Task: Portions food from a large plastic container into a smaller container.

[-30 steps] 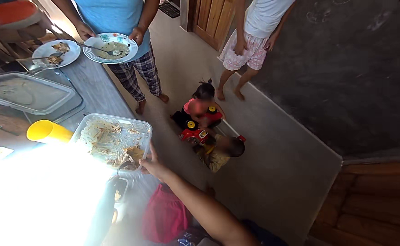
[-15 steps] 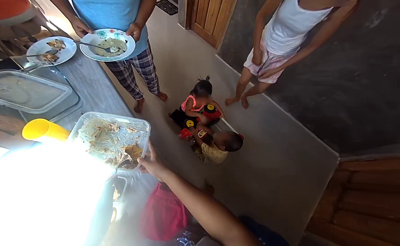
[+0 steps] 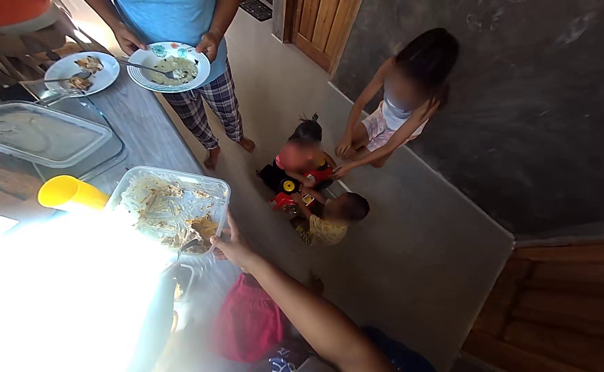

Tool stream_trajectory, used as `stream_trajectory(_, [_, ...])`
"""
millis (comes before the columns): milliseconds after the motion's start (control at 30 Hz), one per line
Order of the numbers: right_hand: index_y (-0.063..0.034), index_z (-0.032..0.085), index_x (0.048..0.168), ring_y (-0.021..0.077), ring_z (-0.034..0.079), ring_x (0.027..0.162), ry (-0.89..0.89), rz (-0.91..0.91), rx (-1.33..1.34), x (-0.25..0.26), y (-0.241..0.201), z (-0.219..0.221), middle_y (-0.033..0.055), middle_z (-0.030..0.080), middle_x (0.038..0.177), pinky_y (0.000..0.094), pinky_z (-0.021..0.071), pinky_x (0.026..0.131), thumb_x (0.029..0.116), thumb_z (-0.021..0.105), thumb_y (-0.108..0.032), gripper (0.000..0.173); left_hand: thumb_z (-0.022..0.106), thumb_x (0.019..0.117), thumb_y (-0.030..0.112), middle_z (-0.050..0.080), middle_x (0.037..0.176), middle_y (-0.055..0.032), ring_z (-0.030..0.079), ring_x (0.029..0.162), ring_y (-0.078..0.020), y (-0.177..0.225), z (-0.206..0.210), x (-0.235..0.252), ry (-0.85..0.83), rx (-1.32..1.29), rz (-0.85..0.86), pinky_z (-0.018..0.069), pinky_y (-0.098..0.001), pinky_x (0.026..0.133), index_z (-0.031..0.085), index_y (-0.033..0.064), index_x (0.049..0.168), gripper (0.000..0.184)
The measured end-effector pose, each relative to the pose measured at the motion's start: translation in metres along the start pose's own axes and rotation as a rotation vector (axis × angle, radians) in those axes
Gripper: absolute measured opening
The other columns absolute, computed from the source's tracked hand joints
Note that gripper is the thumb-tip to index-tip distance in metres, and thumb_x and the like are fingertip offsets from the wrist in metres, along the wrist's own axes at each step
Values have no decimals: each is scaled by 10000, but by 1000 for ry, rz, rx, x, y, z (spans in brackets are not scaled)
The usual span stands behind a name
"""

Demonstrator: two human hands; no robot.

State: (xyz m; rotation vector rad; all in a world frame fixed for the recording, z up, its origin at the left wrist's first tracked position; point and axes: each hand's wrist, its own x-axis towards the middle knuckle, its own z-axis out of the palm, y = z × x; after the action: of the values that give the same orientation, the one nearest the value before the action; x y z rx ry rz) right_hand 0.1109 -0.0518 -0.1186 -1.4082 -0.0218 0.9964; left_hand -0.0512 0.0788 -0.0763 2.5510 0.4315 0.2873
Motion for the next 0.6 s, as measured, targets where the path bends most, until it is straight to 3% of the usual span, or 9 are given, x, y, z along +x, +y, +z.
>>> stream_trajectory(333, [-277, -60, 1645, 302, 658, 1001, 4, 5, -14, 0, -1, 0, 288, 329, 1564, 401, 568, 790, 1052, 561, -152, 868, 467, 1055, 143, 693, 1279, -222, 700, 1131, -410, 12, -6, 2, -34, -20, -22, 548, -546, 946, 690, -18, 1276, 353])
stream_trajectory(600, [-289, -47, 1647, 359, 634, 1095, 13, -3, -49, 1, 0, -3, 279, 312, 1583, 471, 565, 821, 1040, 594, -181, 890, 467, 1055, 176, 712, 1254, -194, 732, 1050, -380, 0, 0, -1, -12, -17, -4, 568, -529, 907, 697, 12, 1279, 360])
